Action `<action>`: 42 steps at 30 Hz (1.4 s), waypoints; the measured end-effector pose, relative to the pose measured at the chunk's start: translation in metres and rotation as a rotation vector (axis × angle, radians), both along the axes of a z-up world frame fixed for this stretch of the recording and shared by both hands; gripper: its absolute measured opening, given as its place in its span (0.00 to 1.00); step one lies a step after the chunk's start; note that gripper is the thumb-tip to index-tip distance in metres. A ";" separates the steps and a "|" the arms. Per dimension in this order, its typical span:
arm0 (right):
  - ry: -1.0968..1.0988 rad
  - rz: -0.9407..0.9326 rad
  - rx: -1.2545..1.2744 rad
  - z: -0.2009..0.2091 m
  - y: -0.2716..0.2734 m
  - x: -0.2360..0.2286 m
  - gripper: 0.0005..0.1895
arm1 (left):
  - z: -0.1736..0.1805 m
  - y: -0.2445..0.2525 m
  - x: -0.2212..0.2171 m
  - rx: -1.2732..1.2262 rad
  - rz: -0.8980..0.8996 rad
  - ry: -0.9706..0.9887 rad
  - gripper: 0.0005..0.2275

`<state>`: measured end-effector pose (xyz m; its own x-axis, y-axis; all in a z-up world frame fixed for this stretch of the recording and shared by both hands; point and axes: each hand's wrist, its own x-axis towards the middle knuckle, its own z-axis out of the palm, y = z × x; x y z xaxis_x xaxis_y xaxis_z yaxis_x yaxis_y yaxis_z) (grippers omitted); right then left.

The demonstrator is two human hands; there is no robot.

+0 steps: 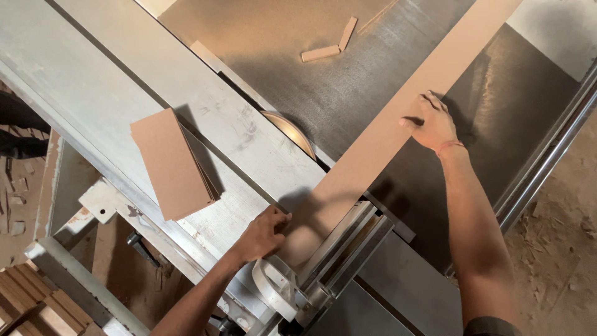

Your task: The person uses a table saw to cut rectangular wooden boards into smaller pieces. They guide each board through the saw blade, then stack the cut pieces on the table. The process is repeated for multiple boards throughout the clip.

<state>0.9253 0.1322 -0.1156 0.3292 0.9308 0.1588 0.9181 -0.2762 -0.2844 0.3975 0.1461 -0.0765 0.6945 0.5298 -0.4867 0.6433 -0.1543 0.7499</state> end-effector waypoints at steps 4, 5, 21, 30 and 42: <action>0.004 0.021 -0.111 0.017 -0.014 -0.009 0.48 | 0.009 0.001 0.005 -0.003 -0.034 0.038 0.28; 0.006 0.046 -0.135 0.022 -0.011 -0.010 0.50 | 0.009 0.002 0.006 0.014 -0.046 0.045 0.28; -0.105 0.083 -0.409 0.049 0.033 -0.020 0.52 | 0.010 0.037 0.001 -0.022 -0.079 0.063 0.20; -0.105 0.026 -0.508 0.054 0.063 -0.040 0.51 | -0.003 0.049 -0.009 -0.096 -0.022 0.027 0.23; -0.003 -0.449 -0.625 0.052 -0.022 0.029 0.46 | -0.023 0.025 0.005 -0.129 0.176 -0.074 0.14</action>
<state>0.9540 0.1105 -0.0635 0.6968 0.6255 -0.3510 0.6808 -0.7308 0.0493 0.4022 0.1716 -0.0992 0.6334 0.5829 -0.5090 0.5940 0.0553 0.8025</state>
